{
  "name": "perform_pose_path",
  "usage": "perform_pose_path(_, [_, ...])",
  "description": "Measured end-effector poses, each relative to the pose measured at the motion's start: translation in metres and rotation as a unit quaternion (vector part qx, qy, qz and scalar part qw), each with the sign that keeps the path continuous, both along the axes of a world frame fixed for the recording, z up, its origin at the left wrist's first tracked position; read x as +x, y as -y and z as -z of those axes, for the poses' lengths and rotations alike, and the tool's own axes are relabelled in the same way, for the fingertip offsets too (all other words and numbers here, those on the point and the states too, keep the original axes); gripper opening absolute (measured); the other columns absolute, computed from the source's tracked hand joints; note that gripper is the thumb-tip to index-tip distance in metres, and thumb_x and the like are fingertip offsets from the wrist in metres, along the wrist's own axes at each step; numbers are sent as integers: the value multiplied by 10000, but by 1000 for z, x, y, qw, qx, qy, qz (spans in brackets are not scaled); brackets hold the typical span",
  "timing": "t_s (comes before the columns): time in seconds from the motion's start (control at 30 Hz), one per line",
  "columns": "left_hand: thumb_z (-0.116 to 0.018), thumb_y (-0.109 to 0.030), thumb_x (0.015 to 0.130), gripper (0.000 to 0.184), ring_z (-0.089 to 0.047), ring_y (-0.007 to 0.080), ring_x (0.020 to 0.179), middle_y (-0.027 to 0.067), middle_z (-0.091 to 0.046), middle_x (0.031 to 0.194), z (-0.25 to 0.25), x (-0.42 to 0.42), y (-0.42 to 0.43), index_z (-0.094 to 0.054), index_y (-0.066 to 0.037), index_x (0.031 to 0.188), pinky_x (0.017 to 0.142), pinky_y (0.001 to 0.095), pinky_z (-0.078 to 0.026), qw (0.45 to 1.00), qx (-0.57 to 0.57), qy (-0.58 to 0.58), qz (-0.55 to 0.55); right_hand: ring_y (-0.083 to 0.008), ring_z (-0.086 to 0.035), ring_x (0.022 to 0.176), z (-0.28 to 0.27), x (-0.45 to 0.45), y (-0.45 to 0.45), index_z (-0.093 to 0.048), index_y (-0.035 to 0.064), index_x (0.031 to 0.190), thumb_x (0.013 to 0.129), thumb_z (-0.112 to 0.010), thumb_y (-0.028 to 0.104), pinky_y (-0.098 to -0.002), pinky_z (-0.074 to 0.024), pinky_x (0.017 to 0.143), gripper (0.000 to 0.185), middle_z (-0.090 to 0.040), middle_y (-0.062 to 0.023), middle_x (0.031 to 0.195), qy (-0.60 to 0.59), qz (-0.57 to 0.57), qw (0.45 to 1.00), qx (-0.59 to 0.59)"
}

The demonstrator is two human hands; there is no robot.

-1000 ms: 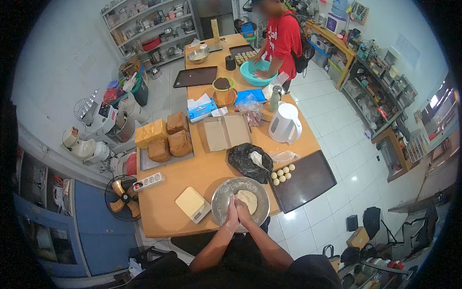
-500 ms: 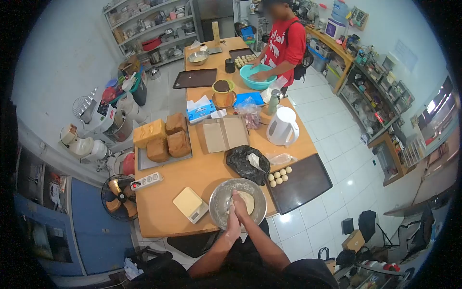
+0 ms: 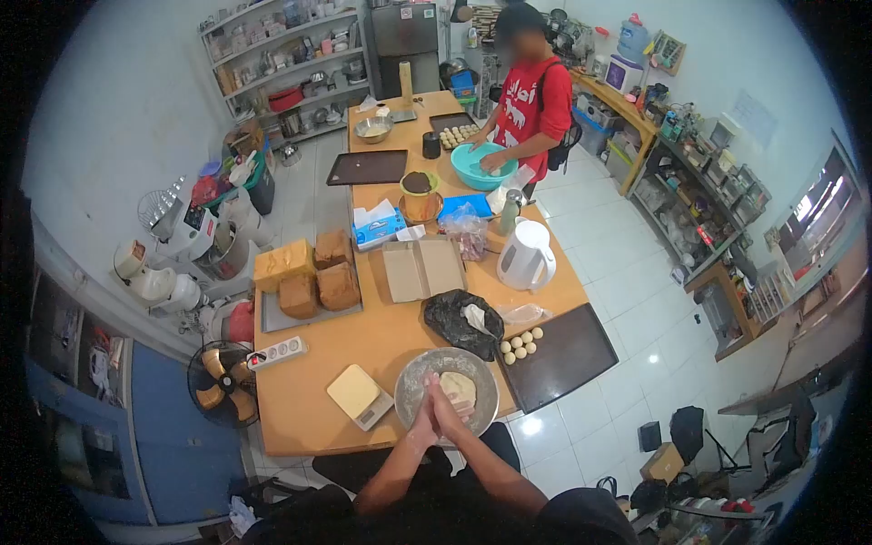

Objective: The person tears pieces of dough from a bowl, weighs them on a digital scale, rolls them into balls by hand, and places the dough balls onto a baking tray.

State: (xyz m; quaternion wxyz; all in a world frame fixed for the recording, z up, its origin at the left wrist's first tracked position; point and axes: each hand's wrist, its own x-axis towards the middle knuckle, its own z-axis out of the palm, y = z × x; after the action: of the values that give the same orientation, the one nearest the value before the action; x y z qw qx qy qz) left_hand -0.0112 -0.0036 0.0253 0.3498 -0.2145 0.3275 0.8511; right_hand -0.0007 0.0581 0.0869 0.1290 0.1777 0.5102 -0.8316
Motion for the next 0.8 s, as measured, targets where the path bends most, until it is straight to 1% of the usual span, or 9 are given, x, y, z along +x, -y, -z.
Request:
perform_pose_path(0.07, [-377, -595, 926, 717, -416, 260, 1252, 99, -373, 1437, 23, 8, -2, -289, -108, 1445, 1060, 368, -318, 999, 1, -25, 23, -220, -192, 1390, -5, -2, -9, -227, 47, 1465, 996, -262, 491, -306, -121, 1129, 647, -259, -122, 1496, 14, 8, 1000, -5])
perform_pose_path(0.27, [-379, -512, 963, 624, -587, 273, 1075, 137, -542, 1257, -34, 23, 7, -331, -69, 1399, 890, 393, -500, 997, -1, -77, 4, -222, -188, 1404, 6, -7, -11, -291, 23, 1438, 997, -237, 496, -300, -98, 1138, 649, -254, -178, 1499, -78, -33, 988, 131])
perform_pose_path(0.33, [-465, -419, 967, 547, -626, 256, 999, 149, -601, 1161, -51, 23, 10, -442, 8, 1308, 825, 369, -521, 995, -42, -86, -33, -228, -374, 1315, -9, -6, -13, -401, 5, 1375, 1003, -298, 453, -318, -244, 1096, 592, -422, -202, 1391, -141, -19, 974, 177])
perform_pose_path(0.37, [-465, -419, 967, 547, -626, 256, 999, 149, -601, 1161, -51, 23, 12, -442, 8, 1308, 825, 369, -521, 994, -47, -90, -39, -228, -374, 1315, -17, -5, -13, -401, 5, 1375, 1003, -298, 453, -318, -244, 1096, 592, -422, -202, 1391, -147, -24, 974, 172])
perform_pose_path(0.43, [-507, -333, 963, 435, -653, 253, 906, 138, -633, 1085, -48, 26, 13, -537, 28, 1204, 743, 341, -528, 964, -218, -151, 19, -225, -550, 1139, -35, -4, -19, -515, -19, 1261, 1003, -370, 386, -312, -404, 967, 502, -588, -182, 1198, -33, -98, 979, 175])
perform_pose_path(0.47, [-507, -333, 963, 435, -653, 253, 906, 138, -633, 1085, -46, 27, 9, -537, 28, 1204, 743, 341, -528, 964, -219, -151, 9, -168, -624, 939, -43, -3, -23, -570, -30, 1163, 1001, -403, 349, -277, -474, 820, 445, -663, -128, 1007, -63, -70, 982, 166])
perform_pose_path(0.57, [-512, -217, 947, 276, -674, 238, 749, 171, -659, 773, -37, 21, -1, -630, 33, 956, 620, 317, -515, 824, -482, -271, 125, -145, -619, 894, -12, -12, -38, -563, -40, 1163, 1000, -409, 340, -255, -481, 793, 441, -667, -113, 972, -143, -31, 979, 145])
perform_pose_path(0.7, [-481, -237, 950, 311, -671, 269, 721, 199, -638, 706, -103, 17, -30, -634, 31, 912, 604, 364, -504, 845, -481, -208, 107, -148, -613, 882, -2, -22, -62, -591, -53, 1105, 981, -478, 294, -259, -484, 794, 386, -669, -104, 970, -126, -91, 979, 131])
perform_pose_path(0.8, [-444, -304, 958, 381, -659, 325, 720, 192, -645, 710, -106, 16, -41, -639, 23, 934, 646, 414, -493, 815, -545, -183, 69, -146, -623, 841, 25, -20, -81, -636, -40, 1009, 946, -557, 240, -237, -488, 770, 297, -669, -89, 925, -118, -55, 982, 135])
